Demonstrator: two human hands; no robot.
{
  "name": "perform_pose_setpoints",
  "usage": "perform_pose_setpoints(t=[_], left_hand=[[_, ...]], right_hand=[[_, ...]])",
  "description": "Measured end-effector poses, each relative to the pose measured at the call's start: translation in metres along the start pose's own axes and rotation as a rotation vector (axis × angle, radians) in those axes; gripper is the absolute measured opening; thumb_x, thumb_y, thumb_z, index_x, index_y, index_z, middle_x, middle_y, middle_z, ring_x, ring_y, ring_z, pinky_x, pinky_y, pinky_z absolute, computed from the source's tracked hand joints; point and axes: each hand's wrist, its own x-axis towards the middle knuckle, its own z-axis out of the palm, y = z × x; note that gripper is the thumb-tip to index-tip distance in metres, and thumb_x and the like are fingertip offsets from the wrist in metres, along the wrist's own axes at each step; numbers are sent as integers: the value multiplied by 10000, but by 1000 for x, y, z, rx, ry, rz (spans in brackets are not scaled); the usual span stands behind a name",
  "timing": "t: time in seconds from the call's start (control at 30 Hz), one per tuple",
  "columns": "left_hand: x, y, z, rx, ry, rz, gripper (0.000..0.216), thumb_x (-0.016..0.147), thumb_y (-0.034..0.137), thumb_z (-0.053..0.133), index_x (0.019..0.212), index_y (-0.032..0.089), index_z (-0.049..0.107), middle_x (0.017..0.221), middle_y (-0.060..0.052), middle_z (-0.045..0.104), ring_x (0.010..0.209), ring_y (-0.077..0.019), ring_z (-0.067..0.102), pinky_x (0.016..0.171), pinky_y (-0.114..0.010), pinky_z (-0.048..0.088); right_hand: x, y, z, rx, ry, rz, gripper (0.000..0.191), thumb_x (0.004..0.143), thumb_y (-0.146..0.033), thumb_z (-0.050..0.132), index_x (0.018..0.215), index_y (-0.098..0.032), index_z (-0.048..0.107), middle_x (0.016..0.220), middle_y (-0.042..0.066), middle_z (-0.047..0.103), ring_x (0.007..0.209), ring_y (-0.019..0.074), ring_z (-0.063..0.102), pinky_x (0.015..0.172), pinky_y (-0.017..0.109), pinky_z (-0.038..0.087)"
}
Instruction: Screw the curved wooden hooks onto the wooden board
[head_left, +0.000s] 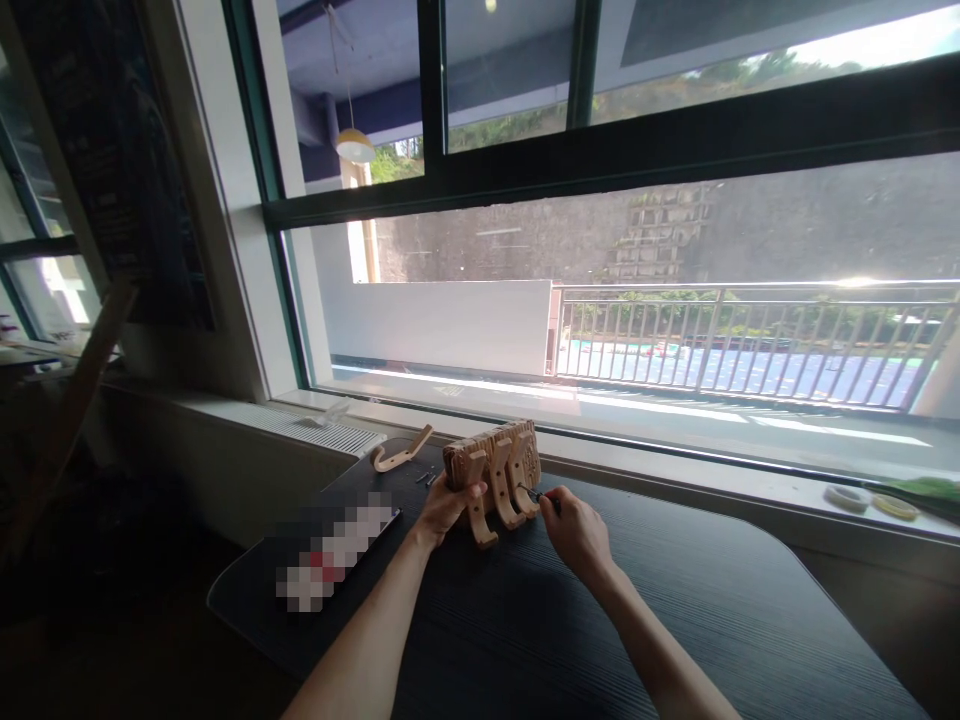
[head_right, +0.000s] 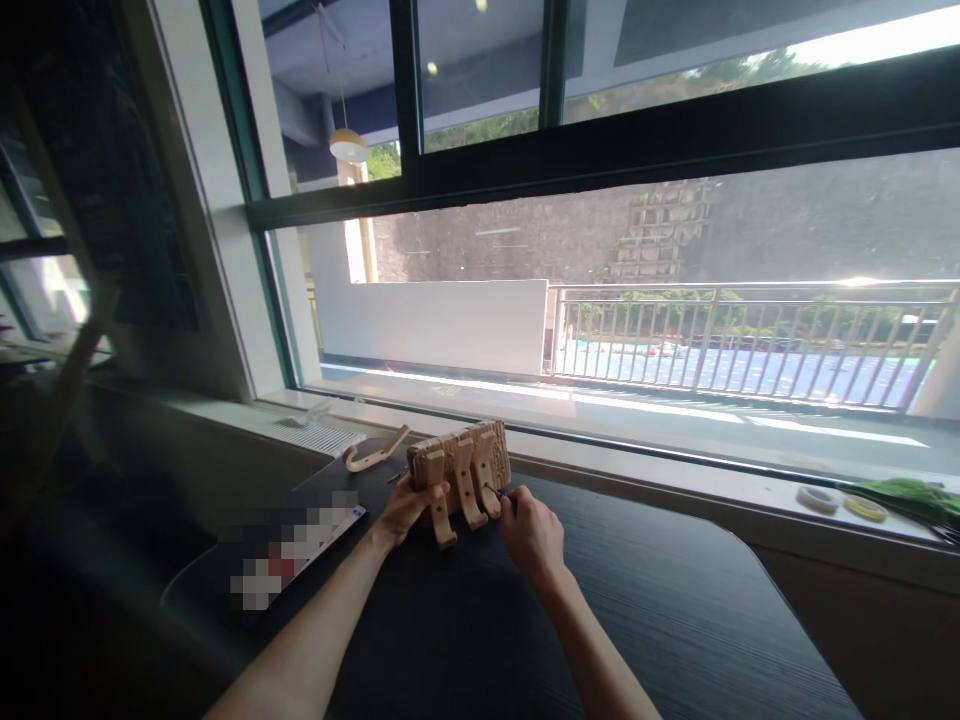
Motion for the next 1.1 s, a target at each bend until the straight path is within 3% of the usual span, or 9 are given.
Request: perform_pose_setpoints(t=[0.1, 0.23, 0.4, 0.53, 0.7, 0.83, 0.97, 1.1], left_hand=[[-1, 0, 2, 7, 41, -3, 374, 518, 238, 781, 869, 165, 675, 827, -56, 695, 740, -201, 618, 671, -284, 452], [-1, -1, 3, 29, 60, 3, 386, 510, 229, 783, 875, 170, 673, 842, -55, 695, 749, -205, 617, 662, -283, 450], [0, -2, 1, -15, 20, -35, 359, 520, 258, 781, 852, 162, 684, 777, -49, 693, 721, -205, 620, 659, -289, 451], [1, -2, 0, -61, -14, -90, 386, 489, 275, 803, 836, 144, 695, 732, -54, 694, 665, -199, 621, 624, -284, 443], [-1, -2, 1, -82, -45, -88, 423, 490, 287, 808, 872, 145, 696, 754, -59, 701, 674, -198, 625, 630, -284, 446], [-2, -1, 3, -74, -31, -69, 411, 517, 272, 794, 896, 151, 690, 785, -59, 702, 705, -201, 627, 657, -286, 453], [-3, -2, 4, -67, -38, -72, 415, 541, 262, 776, 933, 162, 681, 812, -59, 700, 732, -211, 630, 673, -295, 458], [-3, -1, 4, -62, -48, -63, 421, 520, 258, 785, 917, 158, 685, 787, -56, 701, 746, -220, 632, 676, -297, 454]], right_hand=[[2, 6, 0, 41, -48, 44, 323, 887, -412, 329, 947, -227, 587, 842, 39, 674, 809, 178, 619, 614, 245, 349], [-1, 7, -6, -105, -17, -130, 257, 866, -342, 399, 1056, -260, 552, 940, 26, 652, 797, 164, 610, 603, 239, 343], [-5, 4, -5, -186, -4, -270, 248, 885, -254, 358, 986, -235, 583, 907, 38, 634, 821, 149, 594, 642, 230, 365], [1, 8, 5, 31, 14, -167, 233, 840, -271, 416, 953, -223, 615, 896, 28, 662, 830, 165, 604, 692, 239, 393], [10, 17, 12, 409, -88, -37, 302, 802, -312, 429, 901, -148, 663, 843, 50, 687, 801, 179, 616, 683, 236, 426], [6, 16, 6, 211, -38, -37, 278, 816, -336, 438, 914, -202, 660, 851, 43, 683, 808, 187, 618, 665, 242, 409], [-2, 6, -1, -94, 0, -175, 272, 866, -323, 390, 988, -243, 619, 883, 41, 669, 760, 164, 615, 614, 228, 369], [-3, 2, -2, -128, -10, -215, 282, 878, -277, 359, 959, -221, 623, 868, 53, 665, 749, 154, 611, 617, 228, 363]])
